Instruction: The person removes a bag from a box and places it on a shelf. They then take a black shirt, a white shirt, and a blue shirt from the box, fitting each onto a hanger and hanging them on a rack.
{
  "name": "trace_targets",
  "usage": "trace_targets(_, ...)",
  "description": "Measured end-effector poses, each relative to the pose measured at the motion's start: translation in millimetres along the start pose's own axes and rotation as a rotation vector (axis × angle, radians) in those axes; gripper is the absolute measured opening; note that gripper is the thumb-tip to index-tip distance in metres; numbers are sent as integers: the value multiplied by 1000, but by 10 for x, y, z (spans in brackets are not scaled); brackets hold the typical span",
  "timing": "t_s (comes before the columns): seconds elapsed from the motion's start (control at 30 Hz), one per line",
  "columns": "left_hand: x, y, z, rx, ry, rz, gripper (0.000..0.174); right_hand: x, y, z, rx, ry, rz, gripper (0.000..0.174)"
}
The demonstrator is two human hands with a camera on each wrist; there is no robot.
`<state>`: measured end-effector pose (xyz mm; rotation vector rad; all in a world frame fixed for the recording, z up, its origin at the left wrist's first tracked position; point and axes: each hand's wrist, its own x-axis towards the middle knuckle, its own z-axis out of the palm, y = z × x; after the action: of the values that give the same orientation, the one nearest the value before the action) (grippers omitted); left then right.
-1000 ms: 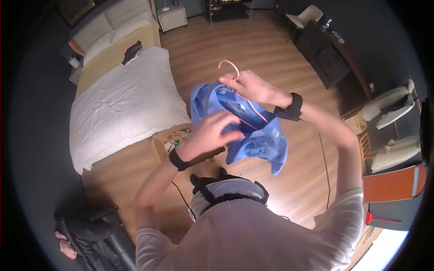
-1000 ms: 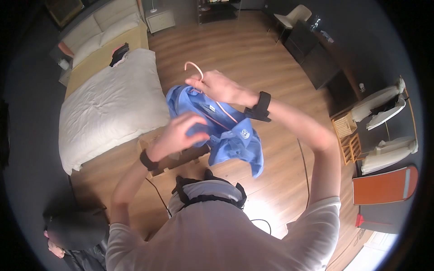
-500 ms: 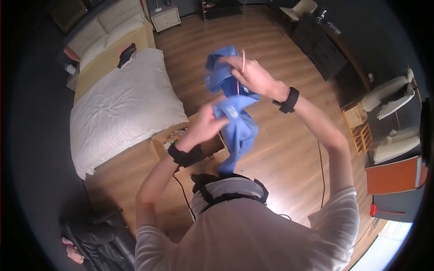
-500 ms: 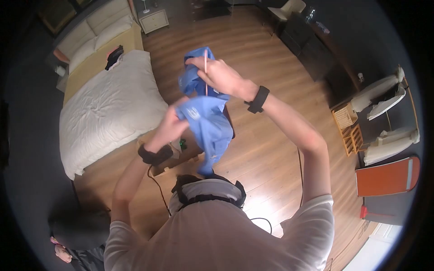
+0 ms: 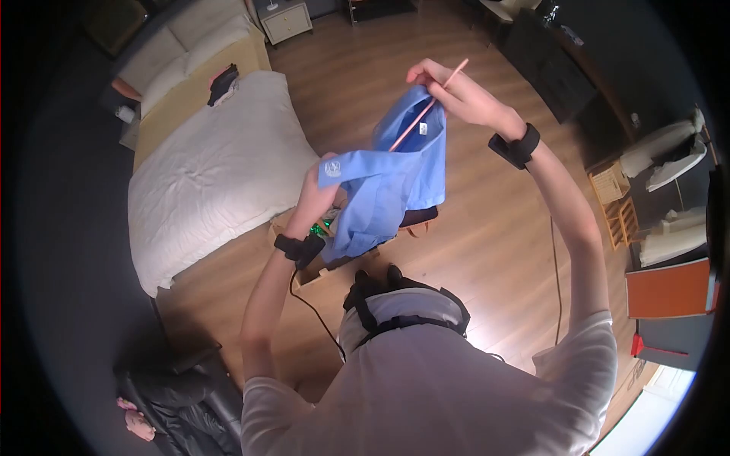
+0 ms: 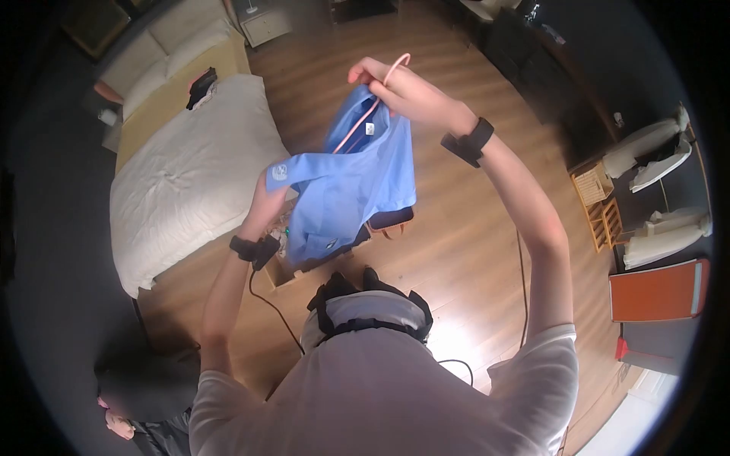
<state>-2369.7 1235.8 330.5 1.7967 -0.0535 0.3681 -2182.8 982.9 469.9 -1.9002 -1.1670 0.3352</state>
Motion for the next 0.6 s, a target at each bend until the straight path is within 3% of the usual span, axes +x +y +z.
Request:
trace_targets(0.07,35,-77,-97,54,80,-188,14,77,-100,71,-88,-59,33,26)
trace_targets(0.1,96,-157,-162,51,80,-191,14,100,-96,90,-88,-61,36,26)
trace_targets(0.17,209,-340,-370,156,166,39,16,203,-95,155,-232,-64,-138,25)
trace_targets(0.33,221,-244,-705,181,325,79,20,444,-265,274,-351,11,-113,23)
trace_targets(0.4,74,-224,-837,346,215,-129,27,509,-311,300,-405,101,-54,21)
trace_targets(0.43,14,-141,-865,344,210,-127,27,534,-302,305,-407,104,-49,21)
trace_targets(0.5,-99,-9,-921,-215,-147,-378,36,600,-272,324,-452,208,-16,19)
trace_targets(0.6,-175,-46,-868,-139,-284,-208,41,642,-276,382,-511,283,17,17)
